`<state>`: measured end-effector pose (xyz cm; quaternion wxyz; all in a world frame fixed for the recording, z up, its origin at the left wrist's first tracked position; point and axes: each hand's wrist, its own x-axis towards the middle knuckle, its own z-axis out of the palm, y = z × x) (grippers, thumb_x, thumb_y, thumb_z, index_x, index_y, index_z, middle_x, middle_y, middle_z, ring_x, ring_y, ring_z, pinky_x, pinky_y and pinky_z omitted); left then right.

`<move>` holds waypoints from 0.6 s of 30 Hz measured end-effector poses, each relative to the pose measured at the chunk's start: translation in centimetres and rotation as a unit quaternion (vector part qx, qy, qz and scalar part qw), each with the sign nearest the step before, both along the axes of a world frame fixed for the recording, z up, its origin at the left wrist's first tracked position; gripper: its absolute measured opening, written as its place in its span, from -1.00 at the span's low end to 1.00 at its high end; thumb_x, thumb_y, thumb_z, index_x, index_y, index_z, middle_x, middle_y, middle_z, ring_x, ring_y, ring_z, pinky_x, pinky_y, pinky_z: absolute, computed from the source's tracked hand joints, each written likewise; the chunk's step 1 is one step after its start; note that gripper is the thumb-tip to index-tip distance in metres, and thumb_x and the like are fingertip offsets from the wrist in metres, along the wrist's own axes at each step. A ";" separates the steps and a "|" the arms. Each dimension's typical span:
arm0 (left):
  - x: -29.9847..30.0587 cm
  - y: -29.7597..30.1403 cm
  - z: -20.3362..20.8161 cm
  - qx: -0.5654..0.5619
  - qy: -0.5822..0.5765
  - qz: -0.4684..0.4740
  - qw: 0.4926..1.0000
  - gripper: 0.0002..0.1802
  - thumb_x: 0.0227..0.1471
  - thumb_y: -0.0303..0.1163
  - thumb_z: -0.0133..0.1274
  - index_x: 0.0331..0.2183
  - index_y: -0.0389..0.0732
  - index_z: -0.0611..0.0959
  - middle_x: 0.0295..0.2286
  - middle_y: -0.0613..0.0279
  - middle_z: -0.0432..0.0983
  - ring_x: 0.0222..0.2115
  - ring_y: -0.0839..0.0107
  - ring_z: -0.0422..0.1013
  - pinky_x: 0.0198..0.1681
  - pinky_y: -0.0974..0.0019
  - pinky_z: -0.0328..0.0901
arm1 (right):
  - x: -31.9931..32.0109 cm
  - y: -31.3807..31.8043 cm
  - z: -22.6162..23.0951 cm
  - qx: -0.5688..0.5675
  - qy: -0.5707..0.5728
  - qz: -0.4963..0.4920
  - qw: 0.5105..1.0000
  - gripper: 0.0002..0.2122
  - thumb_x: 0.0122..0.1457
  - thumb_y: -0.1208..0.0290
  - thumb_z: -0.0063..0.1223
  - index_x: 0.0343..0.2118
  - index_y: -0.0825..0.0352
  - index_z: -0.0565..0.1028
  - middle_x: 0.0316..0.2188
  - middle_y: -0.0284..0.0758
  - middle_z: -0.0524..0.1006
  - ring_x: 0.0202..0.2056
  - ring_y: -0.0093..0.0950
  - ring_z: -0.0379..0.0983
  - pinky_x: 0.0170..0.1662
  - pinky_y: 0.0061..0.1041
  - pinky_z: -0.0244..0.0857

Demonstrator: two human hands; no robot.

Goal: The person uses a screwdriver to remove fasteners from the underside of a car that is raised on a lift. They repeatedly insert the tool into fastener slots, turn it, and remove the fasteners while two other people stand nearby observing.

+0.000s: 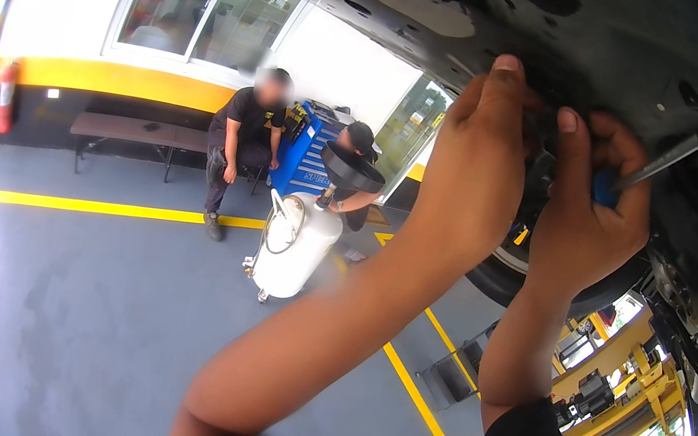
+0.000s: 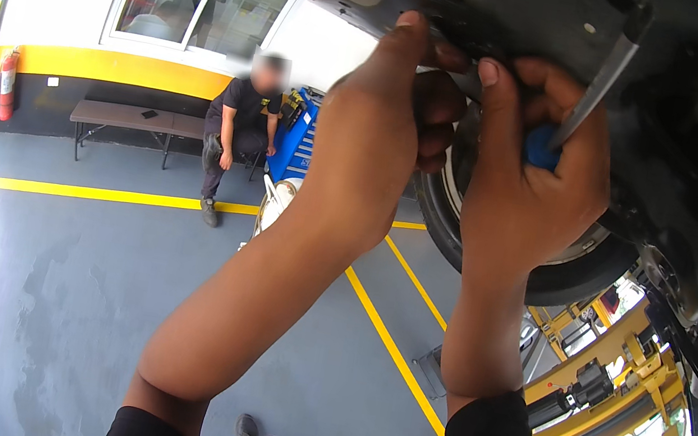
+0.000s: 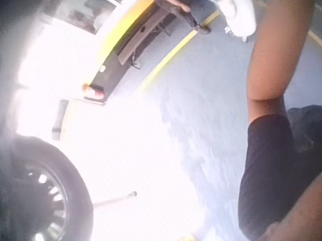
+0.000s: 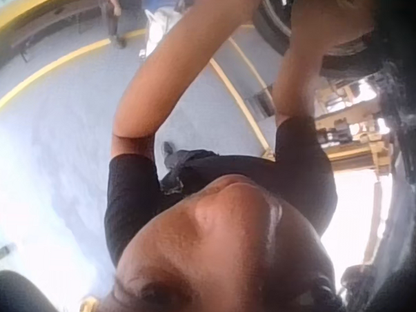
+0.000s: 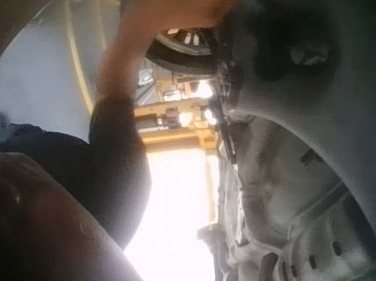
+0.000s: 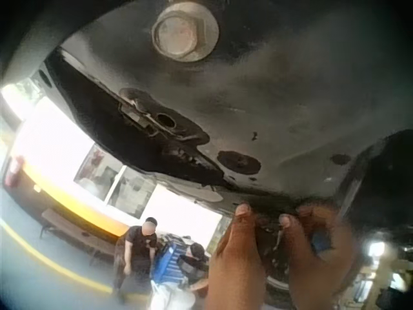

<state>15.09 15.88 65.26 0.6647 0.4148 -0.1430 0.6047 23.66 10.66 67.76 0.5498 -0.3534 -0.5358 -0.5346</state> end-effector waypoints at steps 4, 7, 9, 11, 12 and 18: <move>0.6 -0.3 -0.2 -0.029 0.010 -0.014 0.999 -0.47 0.31 0.09 -0.27 -0.28 -0.20 0.51 -0.59 0.32 0.42 -0.63 0.54 0.25 -0.55 0.44 0.12 | 0.2 0.0 -0.2 -0.004 -0.049 0.004 0.999 -0.83 0.04 0.44 0.37 -0.35 0.32 0.57 -0.52 -0.46 0.44 -0.52 -0.62 0.26 -0.45 -0.60 0.11; 1.0 -0.2 -0.6 -0.028 -0.004 -0.014 1.000 -0.46 0.30 0.11 -0.27 -0.28 -0.19 0.51 -0.57 0.31 0.46 -0.62 0.54 0.28 -0.54 0.45 0.14 | 0.1 -0.3 -0.8 -0.027 -0.055 -0.006 0.998 -0.83 0.05 0.44 0.37 -0.35 0.33 0.57 -0.52 -0.45 0.45 -0.51 -0.60 0.29 -0.43 -0.59 0.13; 1.2 -0.4 -0.7 -0.027 -0.012 -0.023 0.999 -0.45 0.30 0.12 -0.26 -0.28 -0.19 0.51 -0.57 0.31 0.48 -0.62 0.55 0.28 -0.54 0.45 0.14 | 0.3 -0.6 -0.5 -0.029 -0.053 -0.013 0.998 -0.82 0.05 0.44 0.36 -0.32 0.32 0.59 -0.51 -0.44 0.46 -0.50 -0.59 0.32 -0.42 -0.58 0.17; 1.3 -0.6 -0.6 -0.032 -0.018 -0.034 0.999 -0.45 0.30 0.12 -0.25 -0.27 -0.19 0.52 -0.55 0.30 0.49 -0.62 0.56 0.27 -0.54 0.44 0.14 | 0.4 -0.9 -0.2 -0.031 -0.068 -0.011 0.997 -0.82 0.06 0.44 0.36 -0.29 0.32 0.60 -0.50 -0.43 0.49 -0.49 -0.58 0.36 -0.39 -0.58 0.20; 1.1 -0.9 -0.6 -0.036 -0.015 -0.033 0.999 -0.45 0.30 0.12 -0.25 -0.27 -0.20 0.52 -0.56 0.31 0.48 -0.62 0.56 0.27 -0.54 0.44 0.14 | 0.4 -1.0 -0.1 -0.032 -0.080 -0.006 0.996 -0.82 0.06 0.44 0.35 -0.27 0.31 0.61 -0.50 -0.43 0.51 -0.48 -0.58 0.39 -0.38 -0.58 0.22; 0.0 -1.7 -0.4 -0.035 -0.011 -0.004 0.999 -0.49 0.30 0.06 -0.19 -0.26 -0.22 0.55 -0.60 0.35 0.35 -0.64 0.56 0.22 -0.55 0.44 0.14 | -0.4 -1.6 0.4 -0.077 -0.066 -0.006 0.995 -0.83 0.09 0.44 0.31 -0.24 0.30 0.65 -0.45 -0.38 0.61 -0.44 -0.57 0.48 -0.34 -0.59 0.28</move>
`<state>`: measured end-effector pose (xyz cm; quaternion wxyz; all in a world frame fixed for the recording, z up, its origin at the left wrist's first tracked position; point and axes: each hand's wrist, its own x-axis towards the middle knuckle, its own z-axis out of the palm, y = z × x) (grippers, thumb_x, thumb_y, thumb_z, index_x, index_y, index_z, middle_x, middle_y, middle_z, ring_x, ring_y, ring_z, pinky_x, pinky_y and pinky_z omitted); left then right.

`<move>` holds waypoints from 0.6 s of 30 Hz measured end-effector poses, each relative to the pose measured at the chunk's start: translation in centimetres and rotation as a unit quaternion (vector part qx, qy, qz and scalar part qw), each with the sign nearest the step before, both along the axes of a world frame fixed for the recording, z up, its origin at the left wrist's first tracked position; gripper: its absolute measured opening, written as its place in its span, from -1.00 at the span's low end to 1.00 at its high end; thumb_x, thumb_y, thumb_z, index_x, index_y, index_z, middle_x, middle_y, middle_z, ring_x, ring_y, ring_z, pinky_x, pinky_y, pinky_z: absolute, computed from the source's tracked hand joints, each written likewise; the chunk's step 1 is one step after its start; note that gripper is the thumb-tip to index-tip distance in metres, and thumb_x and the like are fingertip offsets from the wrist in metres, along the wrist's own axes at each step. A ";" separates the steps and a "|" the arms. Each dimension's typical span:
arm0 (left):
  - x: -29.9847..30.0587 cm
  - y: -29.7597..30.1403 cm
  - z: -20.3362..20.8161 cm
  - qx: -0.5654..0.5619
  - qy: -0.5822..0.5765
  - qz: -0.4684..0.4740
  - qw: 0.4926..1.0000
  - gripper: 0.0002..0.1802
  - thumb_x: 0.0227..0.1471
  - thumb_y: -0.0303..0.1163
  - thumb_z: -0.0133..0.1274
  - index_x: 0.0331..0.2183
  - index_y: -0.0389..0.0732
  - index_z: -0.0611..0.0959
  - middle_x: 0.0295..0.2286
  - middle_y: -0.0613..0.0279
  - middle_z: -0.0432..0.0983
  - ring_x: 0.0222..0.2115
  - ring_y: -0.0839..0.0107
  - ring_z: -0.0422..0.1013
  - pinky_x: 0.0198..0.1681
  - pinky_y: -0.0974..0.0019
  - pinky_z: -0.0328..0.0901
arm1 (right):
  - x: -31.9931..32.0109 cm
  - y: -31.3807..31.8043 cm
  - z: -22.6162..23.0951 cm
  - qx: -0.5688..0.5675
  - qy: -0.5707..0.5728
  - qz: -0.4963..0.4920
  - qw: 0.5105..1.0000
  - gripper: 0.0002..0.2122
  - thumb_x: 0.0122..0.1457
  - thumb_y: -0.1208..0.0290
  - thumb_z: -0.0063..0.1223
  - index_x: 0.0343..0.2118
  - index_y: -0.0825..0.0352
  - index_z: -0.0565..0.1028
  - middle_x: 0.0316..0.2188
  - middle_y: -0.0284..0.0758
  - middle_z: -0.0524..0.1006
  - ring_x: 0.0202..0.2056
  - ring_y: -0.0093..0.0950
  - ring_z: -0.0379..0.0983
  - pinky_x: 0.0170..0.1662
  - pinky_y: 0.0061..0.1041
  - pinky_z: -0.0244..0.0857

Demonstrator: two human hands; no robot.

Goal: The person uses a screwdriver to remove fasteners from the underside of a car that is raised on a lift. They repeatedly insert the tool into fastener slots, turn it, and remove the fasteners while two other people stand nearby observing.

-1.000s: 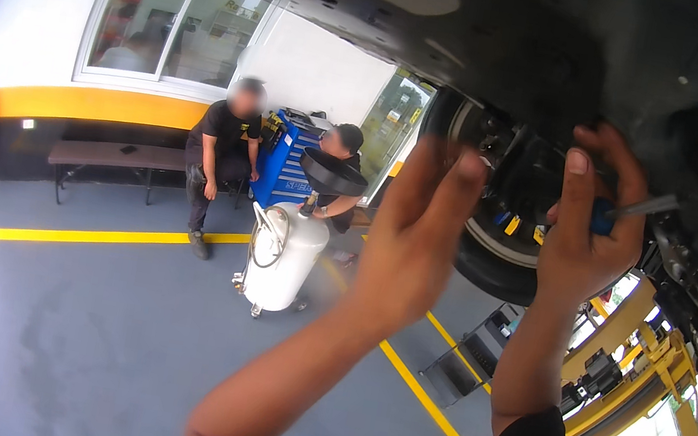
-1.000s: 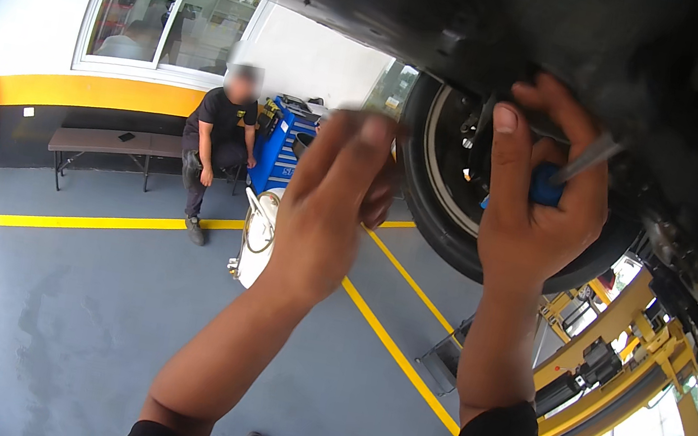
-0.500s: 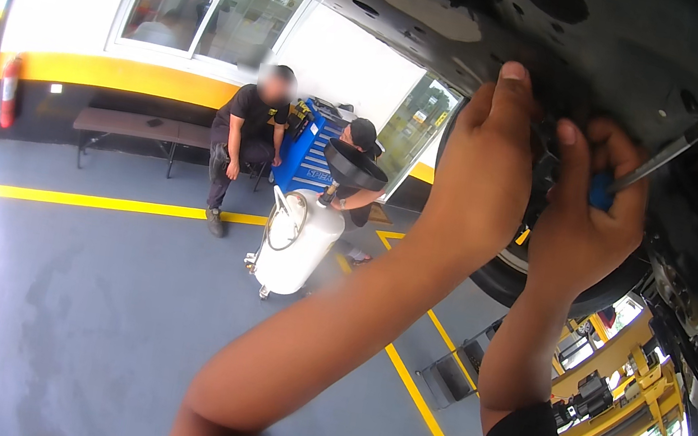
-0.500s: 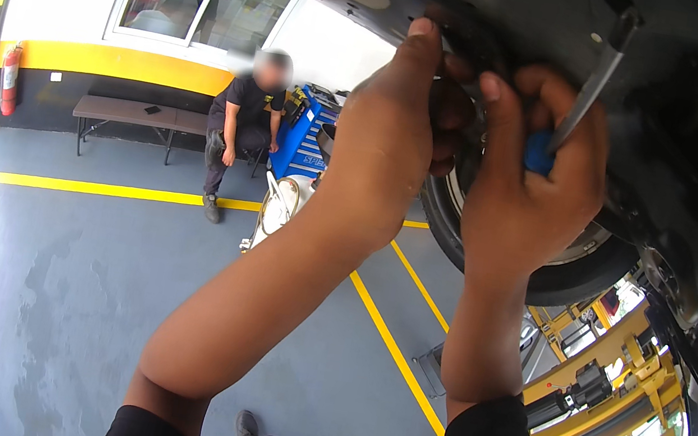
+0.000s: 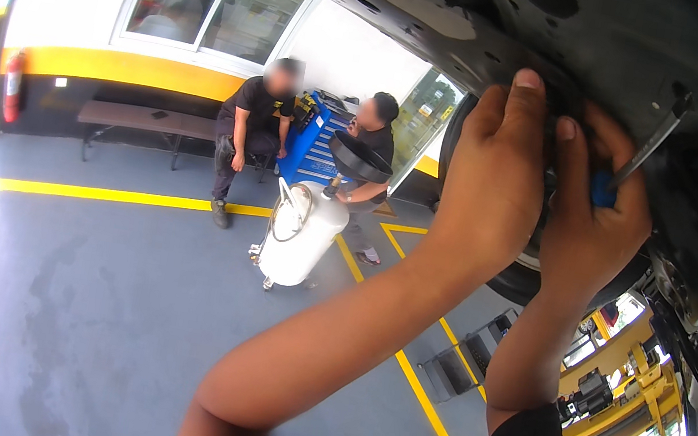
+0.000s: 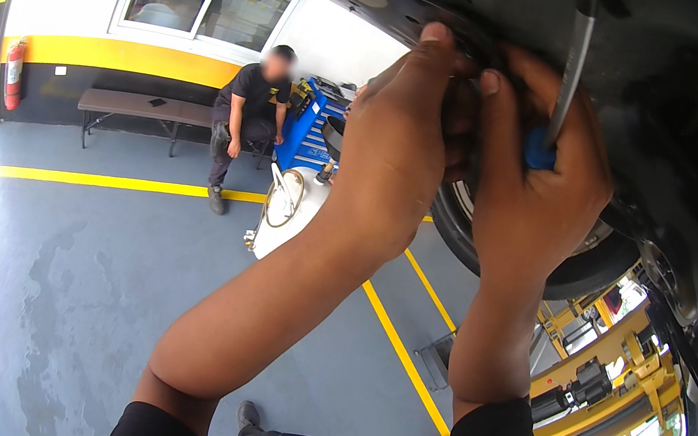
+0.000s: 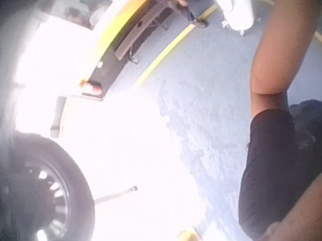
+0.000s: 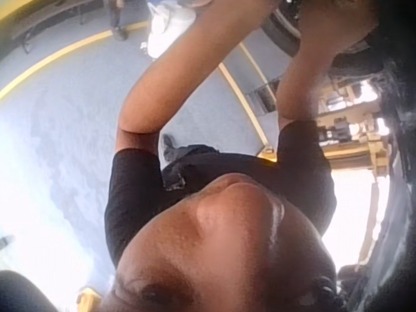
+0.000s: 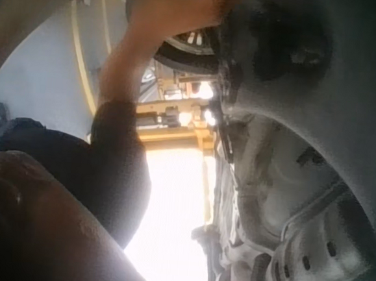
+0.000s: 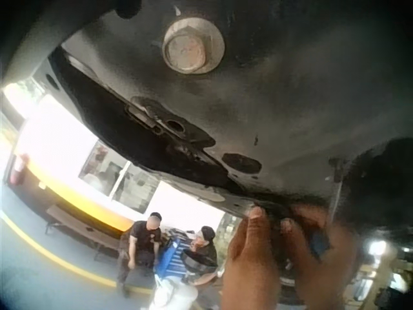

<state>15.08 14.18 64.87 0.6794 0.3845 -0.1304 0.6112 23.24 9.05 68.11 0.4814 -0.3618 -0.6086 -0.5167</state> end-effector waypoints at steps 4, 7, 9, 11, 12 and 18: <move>0.0 0.1 0.1 0.008 0.007 -0.025 1.000 -0.55 0.27 -0.02 -0.11 -0.30 -0.25 0.57 -0.61 0.36 0.29 -0.65 0.56 0.17 -0.56 0.42 0.12 | -0.1 -0.6 -0.1 -0.015 0.037 0.008 0.999 -0.83 0.10 0.45 0.30 -0.23 0.30 0.65 -0.44 -0.37 0.64 -0.44 -0.61 0.50 -0.34 -0.62 0.29; -0.9 0.7 0.1 0.013 0.005 -0.057 0.998 -0.63 0.22 -0.10 -0.05 -0.33 -0.24 0.56 -0.63 0.38 0.23 -0.66 0.55 0.11 -0.58 0.42 0.07 | -0.6 -0.1 -0.3 -0.027 0.069 0.038 0.997 -0.83 0.11 0.45 0.30 -0.23 0.31 0.64 -0.45 -0.38 0.64 -0.45 -0.65 0.49 -0.35 -0.64 0.29; -1.3 1.0 0.2 0.009 0.001 -0.108 0.994 -0.69 0.19 -0.14 -0.02 -0.36 -0.21 0.55 -0.65 0.41 0.18 -0.67 0.55 0.05 -0.58 0.42 0.02 | -0.1 0.1 -0.1 -0.017 0.048 0.040 0.998 -0.83 0.11 0.45 0.31 -0.23 0.31 0.64 -0.46 -0.39 0.64 -0.46 -0.68 0.47 -0.36 -0.66 0.28; -1.5 1.6 0.3 0.008 0.002 -0.160 0.987 -0.74 0.15 -0.18 -0.02 -0.40 -0.17 0.54 -0.66 0.44 0.12 -0.68 0.56 0.00 -0.58 0.42 -0.02 | 0.1 0.1 -0.1 -0.020 0.050 0.041 0.998 -0.83 0.11 0.44 0.31 -0.23 0.31 0.64 -0.46 -0.40 0.63 -0.47 -0.69 0.46 -0.37 -0.67 0.27; -1.5 1.8 0.3 0.013 0.000 -0.176 0.984 -0.76 0.14 -0.19 -0.02 -0.42 -0.15 0.53 -0.67 0.46 0.11 -0.68 0.57 -0.01 -0.58 0.43 -0.03 | 0.1 0.1 -0.2 -0.021 0.052 0.041 0.998 -0.83 0.11 0.43 0.32 -0.23 0.31 0.65 -0.47 -0.40 0.63 -0.48 -0.69 0.45 -0.38 -0.68 0.27; -1.8 2.2 0.1 0.014 0.006 -0.202 0.979 -0.79 0.12 -0.20 -0.01 -0.47 -0.08 0.51 -0.68 0.49 0.07 -0.68 0.59 -0.03 -0.56 0.44 -0.04 | -0.3 0.2 -0.3 -0.011 0.074 0.016 0.997 -0.83 0.10 0.42 0.33 -0.24 0.30 0.65 -0.51 -0.44 0.61 -0.50 -0.72 0.44 -0.40 -0.70 0.24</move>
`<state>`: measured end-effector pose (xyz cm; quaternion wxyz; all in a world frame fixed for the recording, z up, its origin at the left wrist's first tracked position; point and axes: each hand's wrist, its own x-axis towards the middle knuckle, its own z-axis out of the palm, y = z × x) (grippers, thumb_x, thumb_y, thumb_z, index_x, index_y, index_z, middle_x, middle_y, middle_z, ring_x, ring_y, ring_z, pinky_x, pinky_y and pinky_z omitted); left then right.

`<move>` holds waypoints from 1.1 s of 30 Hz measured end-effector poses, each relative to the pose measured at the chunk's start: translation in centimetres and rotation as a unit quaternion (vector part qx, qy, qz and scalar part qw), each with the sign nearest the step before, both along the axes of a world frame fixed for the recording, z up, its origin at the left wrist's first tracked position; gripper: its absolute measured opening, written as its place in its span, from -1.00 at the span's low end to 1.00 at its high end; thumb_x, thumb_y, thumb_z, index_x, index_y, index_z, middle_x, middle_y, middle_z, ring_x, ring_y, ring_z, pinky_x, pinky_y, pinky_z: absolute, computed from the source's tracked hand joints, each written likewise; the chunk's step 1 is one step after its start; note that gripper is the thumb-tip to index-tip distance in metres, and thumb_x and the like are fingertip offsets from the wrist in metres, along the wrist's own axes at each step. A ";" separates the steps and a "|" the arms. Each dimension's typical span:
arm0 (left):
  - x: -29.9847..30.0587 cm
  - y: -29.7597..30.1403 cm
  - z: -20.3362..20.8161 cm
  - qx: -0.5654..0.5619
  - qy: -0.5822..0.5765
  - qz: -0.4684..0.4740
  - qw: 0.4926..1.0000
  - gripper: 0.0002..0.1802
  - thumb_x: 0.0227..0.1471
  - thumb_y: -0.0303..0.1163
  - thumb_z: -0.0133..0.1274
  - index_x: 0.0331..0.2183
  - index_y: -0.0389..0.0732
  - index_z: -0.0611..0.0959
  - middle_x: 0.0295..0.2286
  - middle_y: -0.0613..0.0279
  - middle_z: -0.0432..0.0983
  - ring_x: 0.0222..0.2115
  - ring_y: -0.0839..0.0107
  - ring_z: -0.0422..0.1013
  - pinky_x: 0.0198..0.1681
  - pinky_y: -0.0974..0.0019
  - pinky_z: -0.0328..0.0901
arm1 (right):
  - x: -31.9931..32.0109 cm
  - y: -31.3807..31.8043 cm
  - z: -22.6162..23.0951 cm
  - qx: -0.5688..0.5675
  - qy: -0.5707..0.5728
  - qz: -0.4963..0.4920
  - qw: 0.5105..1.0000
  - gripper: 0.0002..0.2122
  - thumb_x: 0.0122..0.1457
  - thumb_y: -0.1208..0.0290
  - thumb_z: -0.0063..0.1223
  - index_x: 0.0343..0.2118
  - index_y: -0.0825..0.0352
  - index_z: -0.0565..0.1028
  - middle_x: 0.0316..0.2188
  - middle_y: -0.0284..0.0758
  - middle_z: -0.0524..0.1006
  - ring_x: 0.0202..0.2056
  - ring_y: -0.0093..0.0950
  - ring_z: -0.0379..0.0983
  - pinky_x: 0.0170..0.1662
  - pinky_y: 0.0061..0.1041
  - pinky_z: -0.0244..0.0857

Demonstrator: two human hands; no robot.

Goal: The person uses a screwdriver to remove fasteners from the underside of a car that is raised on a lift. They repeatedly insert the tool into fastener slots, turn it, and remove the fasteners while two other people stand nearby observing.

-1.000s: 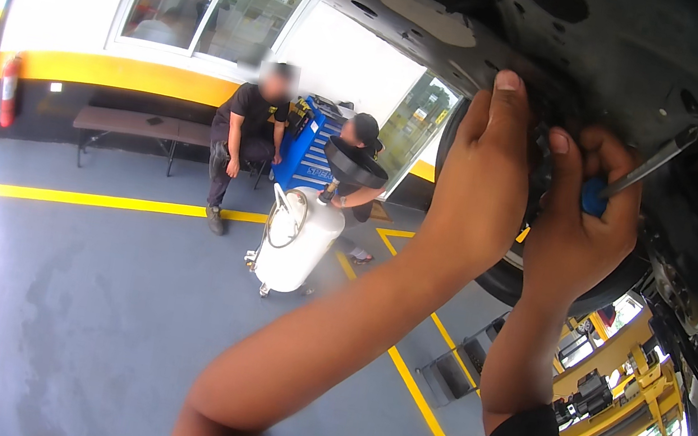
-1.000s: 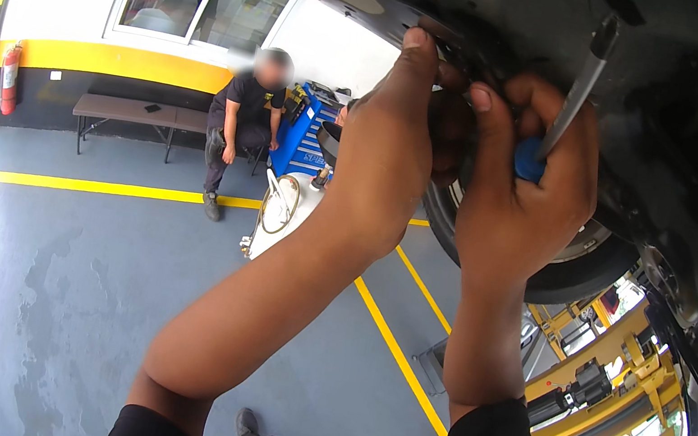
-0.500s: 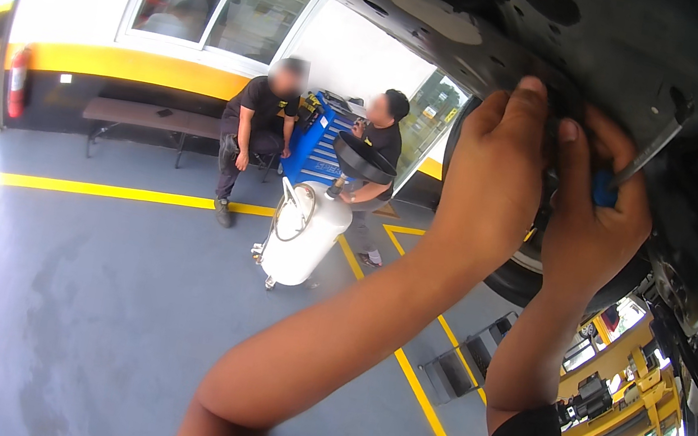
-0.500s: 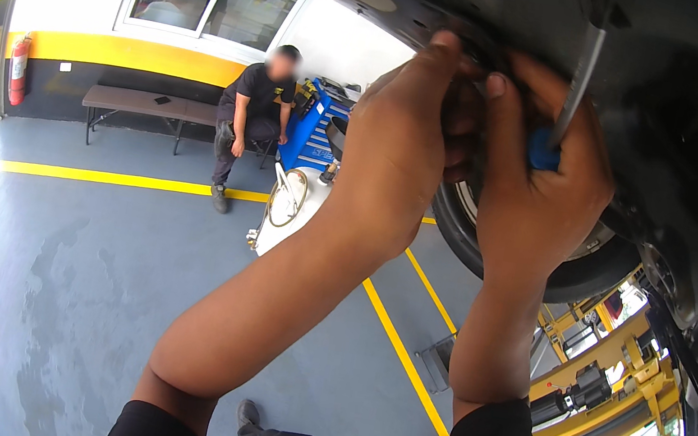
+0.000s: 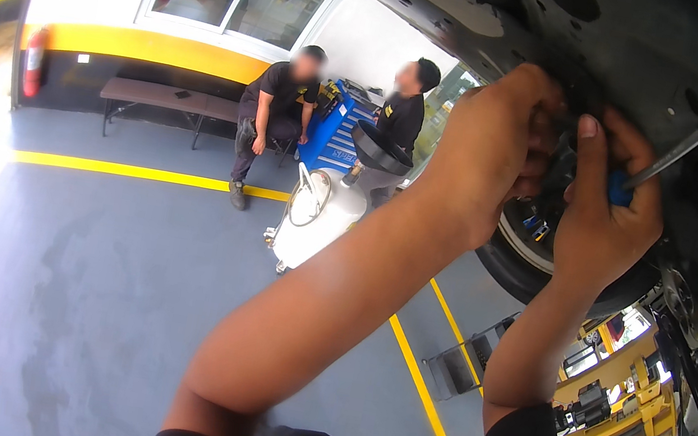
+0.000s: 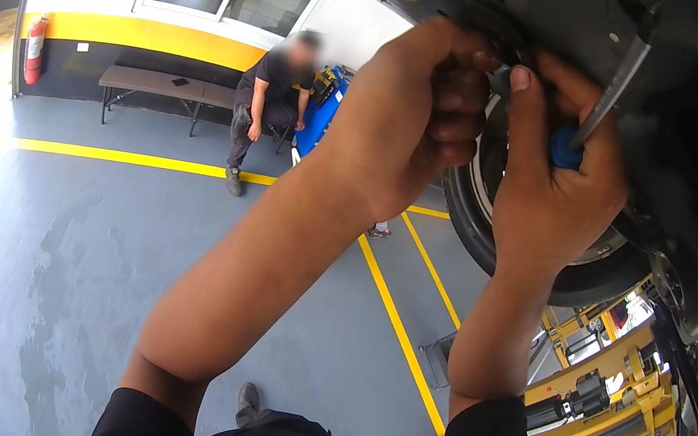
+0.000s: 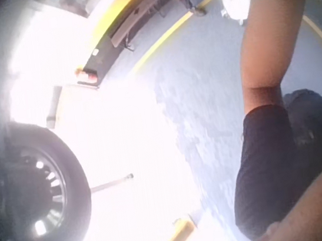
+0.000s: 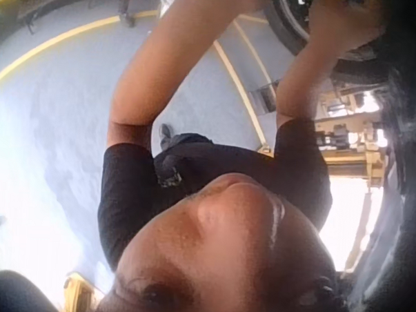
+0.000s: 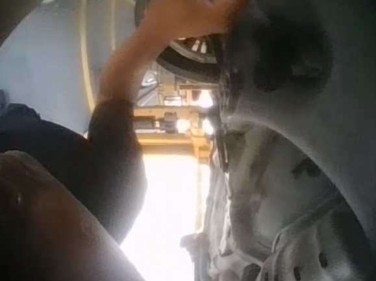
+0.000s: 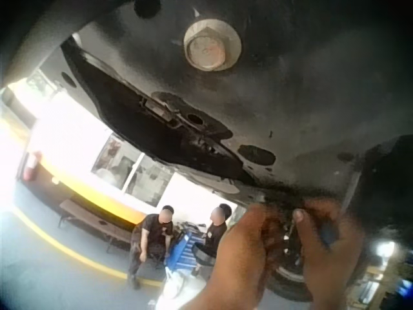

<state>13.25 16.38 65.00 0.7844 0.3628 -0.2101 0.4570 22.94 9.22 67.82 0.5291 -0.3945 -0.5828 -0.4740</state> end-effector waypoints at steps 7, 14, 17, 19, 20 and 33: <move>-0.4 -1.4 -0.1 -0.012 0.021 0.067 0.997 -0.79 0.12 -0.20 0.02 -0.43 -0.11 0.56 -0.66 0.51 0.12 -0.64 0.61 0.01 -0.54 0.45 -0.04 | 0.4 -0.1 0.0 -0.008 -0.015 0.033 0.999 -0.85 0.12 0.44 0.31 -0.25 0.29 0.66 -0.48 -0.42 0.64 -0.48 -0.74 0.48 -0.39 -0.73 0.25; -0.6 -0.7 0.4 -0.004 0.039 0.065 0.997 -0.79 0.13 -0.24 0.03 -0.38 -0.18 0.57 -0.63 0.45 0.24 -0.62 0.57 0.13 -0.53 0.46 0.06 | 0.3 -0.3 0.4 -0.006 -0.034 0.008 0.999 -0.86 0.13 0.41 0.29 -0.25 0.26 0.67 -0.47 -0.42 0.65 -0.46 -0.68 0.52 -0.36 -0.69 0.28; 1.4 -0.6 0.0 0.073 0.066 0.232 0.968 -0.81 0.16 -0.28 -0.03 -0.36 -0.19 0.56 -0.55 0.34 0.38 -0.59 0.50 0.28 -0.49 0.44 0.19 | 0.6 -0.2 0.2 0.002 -0.029 -0.008 1.000 -0.84 0.13 0.37 0.31 -0.23 0.24 0.67 -0.52 -0.48 0.59 -0.57 -0.74 0.36 -0.47 -0.71 0.16; 3.5 0.2 -0.2 0.111 0.010 0.316 0.942 -0.83 0.15 -0.31 -0.04 -0.36 -0.19 0.56 -0.53 0.31 0.42 -0.56 0.47 0.33 -0.47 0.42 0.23 | 0.3 -0.2 0.5 0.011 -0.033 -0.003 0.999 -0.82 0.12 0.35 0.32 -0.22 0.24 0.68 -0.54 -0.52 0.56 -0.63 -0.77 0.28 -0.53 -0.72 0.09; 3.8 0.1 -0.2 0.119 0.019 0.340 0.933 -0.83 0.15 -0.32 -0.04 -0.36 -0.19 0.56 -0.52 0.30 0.42 -0.54 0.46 0.34 -0.46 0.41 0.24 | 0.5 -0.2 0.4 0.012 -0.031 -0.001 0.999 -0.82 0.12 0.35 0.32 -0.23 0.24 0.68 -0.54 -0.52 0.56 -0.63 -0.76 0.29 -0.53 -0.71 0.09; -0.1 0.8 0.1 0.321 0.286 0.566 0.703 -0.94 0.07 -0.48 0.04 -0.38 -0.23 0.59 -0.50 0.21 0.51 -0.40 0.35 0.52 -0.32 0.33 0.39 | 1.7 0.2 -2.5 -0.059 -0.083 0.096 0.990 -0.77 0.16 0.50 0.21 -0.10 0.24 0.64 -0.46 -0.47 0.61 -0.52 -0.73 0.37 -0.42 -0.69 0.18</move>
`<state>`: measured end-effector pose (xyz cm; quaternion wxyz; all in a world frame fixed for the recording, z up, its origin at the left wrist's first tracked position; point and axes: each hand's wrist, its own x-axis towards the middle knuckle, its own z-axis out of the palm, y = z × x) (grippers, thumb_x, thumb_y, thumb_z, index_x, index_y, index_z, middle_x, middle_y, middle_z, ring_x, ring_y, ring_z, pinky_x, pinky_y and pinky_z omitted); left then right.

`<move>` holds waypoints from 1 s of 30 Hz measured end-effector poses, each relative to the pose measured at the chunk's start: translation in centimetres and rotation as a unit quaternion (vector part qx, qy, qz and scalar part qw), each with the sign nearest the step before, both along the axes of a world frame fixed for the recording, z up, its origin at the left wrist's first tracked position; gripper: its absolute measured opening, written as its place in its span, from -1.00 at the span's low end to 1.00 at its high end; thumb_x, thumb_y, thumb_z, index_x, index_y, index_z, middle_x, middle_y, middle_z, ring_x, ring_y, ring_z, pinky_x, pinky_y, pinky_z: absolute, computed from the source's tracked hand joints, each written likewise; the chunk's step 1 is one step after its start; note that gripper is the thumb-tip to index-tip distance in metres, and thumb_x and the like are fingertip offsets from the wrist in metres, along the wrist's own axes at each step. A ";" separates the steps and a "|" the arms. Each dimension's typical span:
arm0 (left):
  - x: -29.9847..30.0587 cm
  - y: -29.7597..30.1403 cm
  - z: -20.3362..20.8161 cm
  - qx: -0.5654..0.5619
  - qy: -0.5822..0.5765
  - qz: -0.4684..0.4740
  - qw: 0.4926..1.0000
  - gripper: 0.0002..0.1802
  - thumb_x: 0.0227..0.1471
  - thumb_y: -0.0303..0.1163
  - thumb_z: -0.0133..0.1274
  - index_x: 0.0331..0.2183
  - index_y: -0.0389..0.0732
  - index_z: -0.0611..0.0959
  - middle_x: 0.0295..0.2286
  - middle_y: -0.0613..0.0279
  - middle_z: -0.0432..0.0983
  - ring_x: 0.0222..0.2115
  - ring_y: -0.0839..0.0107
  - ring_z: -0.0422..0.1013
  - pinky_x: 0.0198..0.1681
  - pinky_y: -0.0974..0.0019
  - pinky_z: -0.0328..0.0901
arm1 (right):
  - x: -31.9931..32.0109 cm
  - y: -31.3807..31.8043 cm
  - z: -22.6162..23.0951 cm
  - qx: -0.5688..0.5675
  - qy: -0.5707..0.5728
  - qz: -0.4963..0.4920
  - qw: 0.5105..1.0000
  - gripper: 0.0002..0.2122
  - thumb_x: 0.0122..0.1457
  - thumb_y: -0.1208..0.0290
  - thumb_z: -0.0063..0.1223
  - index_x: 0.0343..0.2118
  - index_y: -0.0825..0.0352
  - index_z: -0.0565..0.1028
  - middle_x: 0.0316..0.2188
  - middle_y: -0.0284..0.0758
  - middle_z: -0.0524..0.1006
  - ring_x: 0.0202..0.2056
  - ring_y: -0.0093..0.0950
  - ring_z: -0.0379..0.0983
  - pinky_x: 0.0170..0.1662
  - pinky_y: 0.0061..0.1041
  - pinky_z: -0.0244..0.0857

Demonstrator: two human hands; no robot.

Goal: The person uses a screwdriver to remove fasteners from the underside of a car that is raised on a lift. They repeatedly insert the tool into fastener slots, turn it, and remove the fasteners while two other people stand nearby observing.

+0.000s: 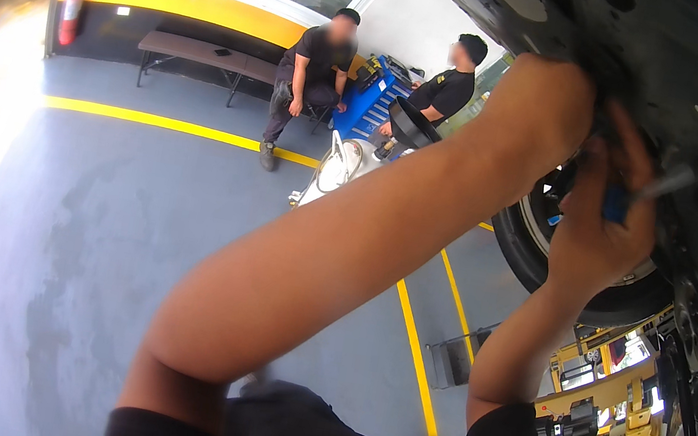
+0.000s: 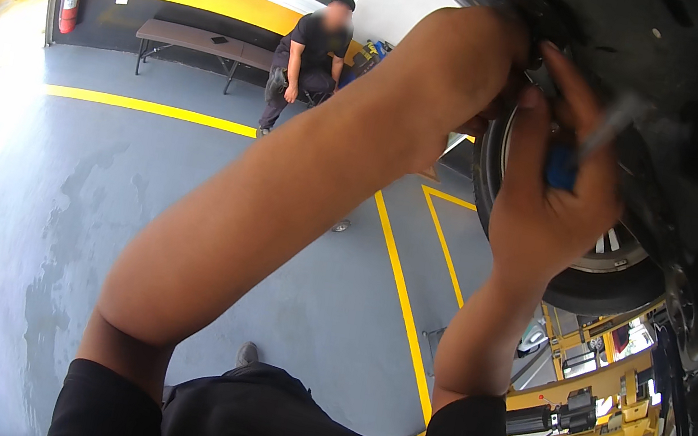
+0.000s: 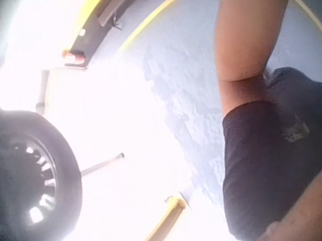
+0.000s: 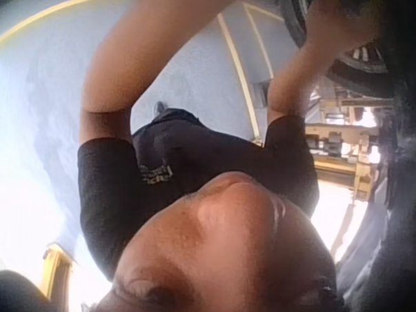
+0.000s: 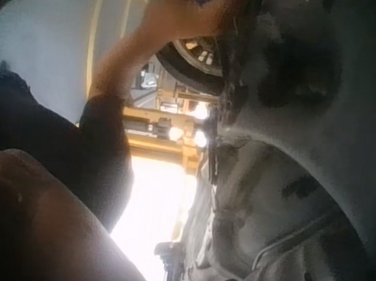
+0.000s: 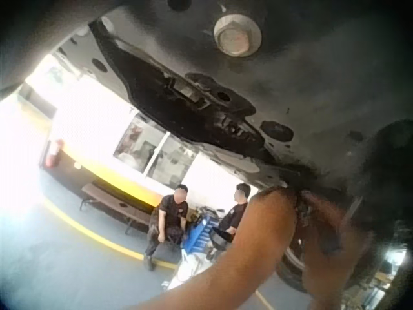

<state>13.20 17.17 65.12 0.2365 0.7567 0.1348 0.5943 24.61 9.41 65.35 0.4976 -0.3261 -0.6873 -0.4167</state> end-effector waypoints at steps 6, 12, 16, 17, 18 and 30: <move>-0.4 2.2 -3.0 0.299 -0.103 0.221 0.923 -0.94 -0.10 -0.54 0.11 -0.45 -0.25 0.63 -0.47 0.10 0.54 -0.31 0.19 0.52 -0.24 0.26 0.40 | -1.0 0.5 -0.2 -0.068 -0.029 -0.017 0.997 -0.73 0.14 0.52 0.21 -0.07 0.25 0.62 -0.36 -0.46 0.61 -0.52 -0.71 0.28 -0.43 -0.66 0.13; -5.4 2.1 -8.8 0.255 -0.042 0.149 0.954 -0.94 -0.09 -0.60 0.08 -0.44 -0.32 0.57 -0.40 0.09 0.53 -0.32 0.12 0.49 -0.24 0.21 0.39 | -2.7 1.3 -2.7 -0.268 0.034 0.058 0.961 -0.77 0.10 0.55 0.27 -0.14 0.31 0.60 -0.35 -0.49 0.58 -0.55 -0.80 0.19 -0.48 -0.75 0.04; -9.3 -0.1 -16.9 0.031 0.012 0.069 0.997 -0.91 0.01 -0.60 -0.02 -0.40 -0.34 0.58 -0.37 0.15 0.47 -0.36 0.28 0.41 -0.26 0.27 0.36 | -3.7 5.4 -8.8 -0.509 0.088 0.205 0.831 -0.80 0.09 0.51 0.30 -0.26 0.34 0.49 -0.42 -0.45 0.51 -0.63 -0.82 0.21 -0.58 -0.77 0.06; -10.8 -0.7 -19.3 -0.106 -0.010 0.001 0.994 -0.88 0.03 -0.59 -0.03 -0.35 -0.33 0.59 -0.36 0.18 0.45 -0.38 0.33 0.38 -0.27 0.30 0.34 | -4.4 6.9 -10.8 -0.553 0.101 0.227 0.795 -0.79 0.10 0.50 0.30 -0.26 0.34 0.49 -0.42 -0.44 0.50 -0.64 -0.81 0.22 -0.58 -0.77 0.06; -11.8 -1.0 -22.1 -0.244 -0.038 -0.069 0.967 -0.85 0.05 -0.58 -0.04 -0.31 -0.33 0.60 -0.35 0.21 0.44 -0.39 0.39 0.35 -0.29 0.33 0.32 | -5.0 8.8 -13.6 -0.600 0.119 0.246 0.752 -0.79 0.10 0.48 0.30 -0.25 0.34 0.49 -0.42 -0.44 0.50 -0.65 -0.81 0.22 -0.59 -0.77 0.06; -21.8 -15.5 -39.1 -0.576 -0.485 0.142 0.642 -0.75 0.26 -0.38 -0.06 -0.07 -0.26 0.48 -0.34 0.26 0.51 -0.50 0.65 0.20 -0.41 0.56 0.17 | -20.9 8.6 -38.9 -0.844 0.181 0.472 0.181 -0.78 0.13 0.41 0.23 -0.20 0.38 0.54 -0.52 -0.47 0.46 -0.64 -0.78 0.29 -0.55 -0.75 0.14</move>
